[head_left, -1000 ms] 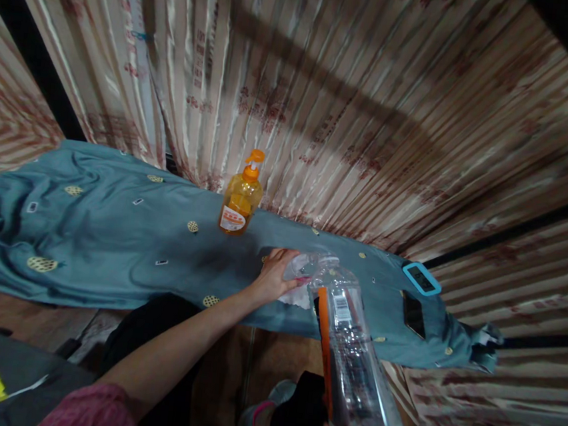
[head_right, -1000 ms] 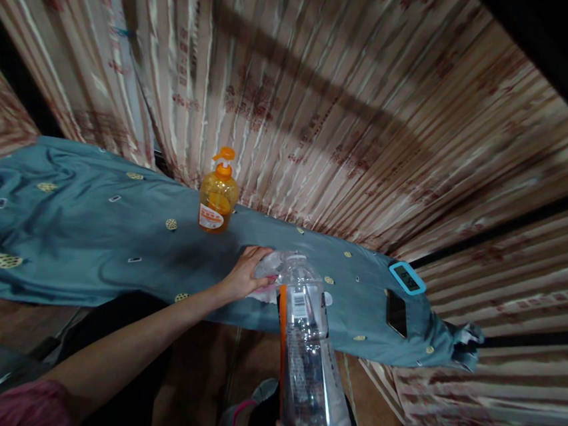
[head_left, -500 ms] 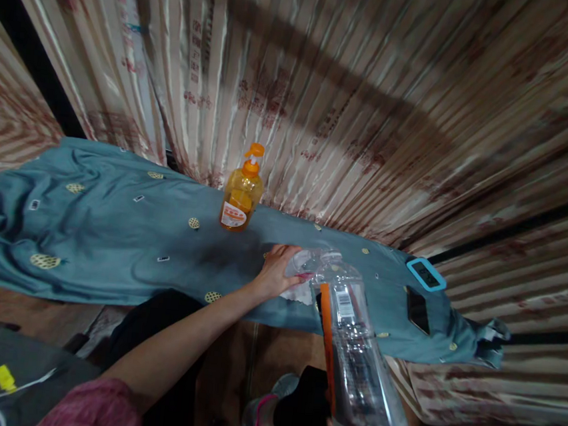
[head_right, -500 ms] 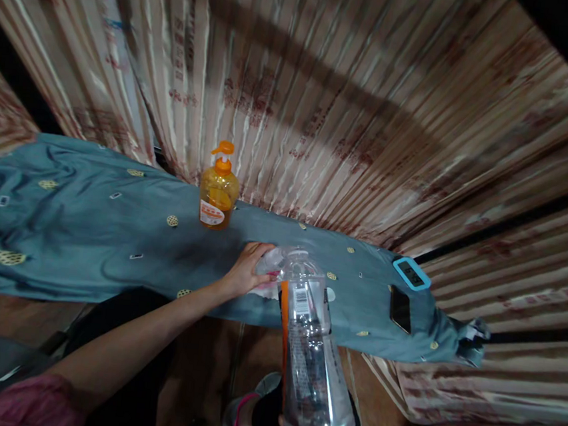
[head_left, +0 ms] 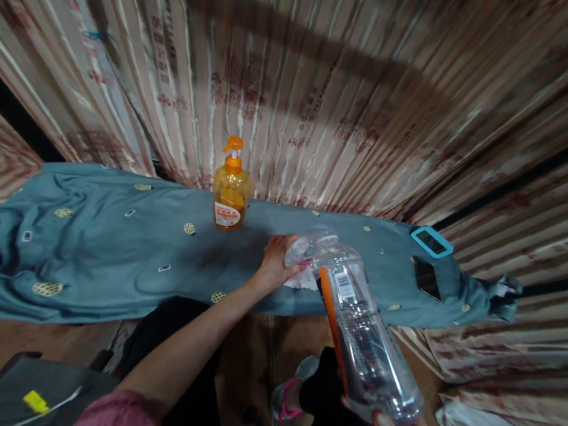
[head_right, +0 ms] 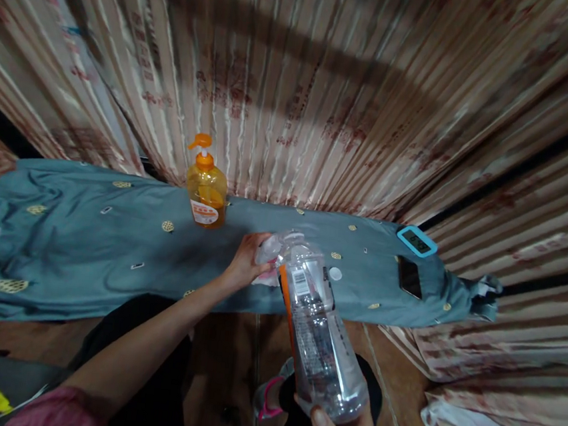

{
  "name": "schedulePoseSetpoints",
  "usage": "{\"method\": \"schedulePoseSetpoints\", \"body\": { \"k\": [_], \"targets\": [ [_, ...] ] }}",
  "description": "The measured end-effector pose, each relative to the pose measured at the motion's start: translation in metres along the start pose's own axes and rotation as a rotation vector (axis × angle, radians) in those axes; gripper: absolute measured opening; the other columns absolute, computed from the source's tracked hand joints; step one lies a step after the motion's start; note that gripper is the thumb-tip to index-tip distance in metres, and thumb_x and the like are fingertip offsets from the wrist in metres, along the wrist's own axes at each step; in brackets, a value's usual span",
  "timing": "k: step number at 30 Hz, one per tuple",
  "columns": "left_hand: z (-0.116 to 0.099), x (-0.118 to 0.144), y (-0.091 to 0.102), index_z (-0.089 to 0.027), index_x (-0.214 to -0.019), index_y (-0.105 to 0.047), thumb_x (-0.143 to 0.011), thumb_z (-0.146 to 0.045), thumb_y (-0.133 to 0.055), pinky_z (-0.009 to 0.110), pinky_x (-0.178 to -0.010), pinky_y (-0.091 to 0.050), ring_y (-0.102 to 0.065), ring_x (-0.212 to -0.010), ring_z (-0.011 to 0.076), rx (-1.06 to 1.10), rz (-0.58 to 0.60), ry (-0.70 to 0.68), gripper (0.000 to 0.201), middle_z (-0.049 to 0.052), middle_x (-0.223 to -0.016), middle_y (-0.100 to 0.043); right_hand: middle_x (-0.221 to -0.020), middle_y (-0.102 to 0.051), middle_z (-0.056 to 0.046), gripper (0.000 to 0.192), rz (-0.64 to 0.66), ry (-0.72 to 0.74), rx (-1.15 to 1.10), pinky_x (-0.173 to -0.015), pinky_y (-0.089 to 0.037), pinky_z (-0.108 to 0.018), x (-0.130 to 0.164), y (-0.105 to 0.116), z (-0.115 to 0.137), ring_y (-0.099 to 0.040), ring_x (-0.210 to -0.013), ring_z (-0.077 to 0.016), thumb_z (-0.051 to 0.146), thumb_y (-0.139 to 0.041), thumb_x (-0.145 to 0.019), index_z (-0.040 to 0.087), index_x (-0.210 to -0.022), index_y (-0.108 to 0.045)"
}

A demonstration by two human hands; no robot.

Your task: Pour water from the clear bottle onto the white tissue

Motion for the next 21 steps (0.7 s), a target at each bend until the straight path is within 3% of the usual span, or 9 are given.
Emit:
{"method": "schedulePoseSetpoints", "body": {
  "k": [6,13,21],
  "targets": [
    [0.003,-0.001,0.0,-0.021,-0.125,-0.057,-0.076,-0.039,-0.075,0.047,-0.104,-0.044,-0.054,-0.119,0.0309,-0.003,0.007,0.002,0.056,0.009,-0.121,-0.064,-0.101,-0.078,-0.013,0.072,0.001,-0.002,-0.01,-0.078,-0.062,-0.045,0.002,-0.01,0.009,-0.074,-0.098,-0.0372,0.049,-0.084,-0.066,0.02,-0.127,-0.059],
    [0.0,-0.001,0.001,-0.022,-0.123,-0.059,-0.078,-0.041,-0.073,0.046,-0.104,-0.044,-0.056,-0.117,0.0298,-0.013,0.007,-0.015,0.051,0.009,-0.119,-0.065,-0.094,-0.078,-0.009,0.076,-0.034,-0.019,0.029,-0.075,-0.061,-0.035,0.005,-0.014,0.014,-0.076,-0.079,-0.0272,0.052,-0.086,-0.06,0.02,-0.122,-0.057],
    [0.0,-0.001,0.002,-0.022,-0.123,-0.058,-0.077,-0.039,-0.075,0.046,-0.102,-0.046,-0.056,-0.118,0.0302,0.002,-0.003,0.01,0.052,0.009,-0.121,-0.064,-0.102,-0.078,-0.007,0.079,-0.027,-0.035,0.036,-0.082,-0.057,-0.034,0.007,-0.017,0.021,-0.073,-0.091,-0.0266,0.055,-0.087,-0.059,0.021,-0.124,-0.057]
  ]
}}
Point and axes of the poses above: each hand's wrist, its own x-axis away from the middle knuckle, its own y-axis out of the back of the hand, z = x × y, the point moved 3 cm from there along -x, towards the middle knuckle
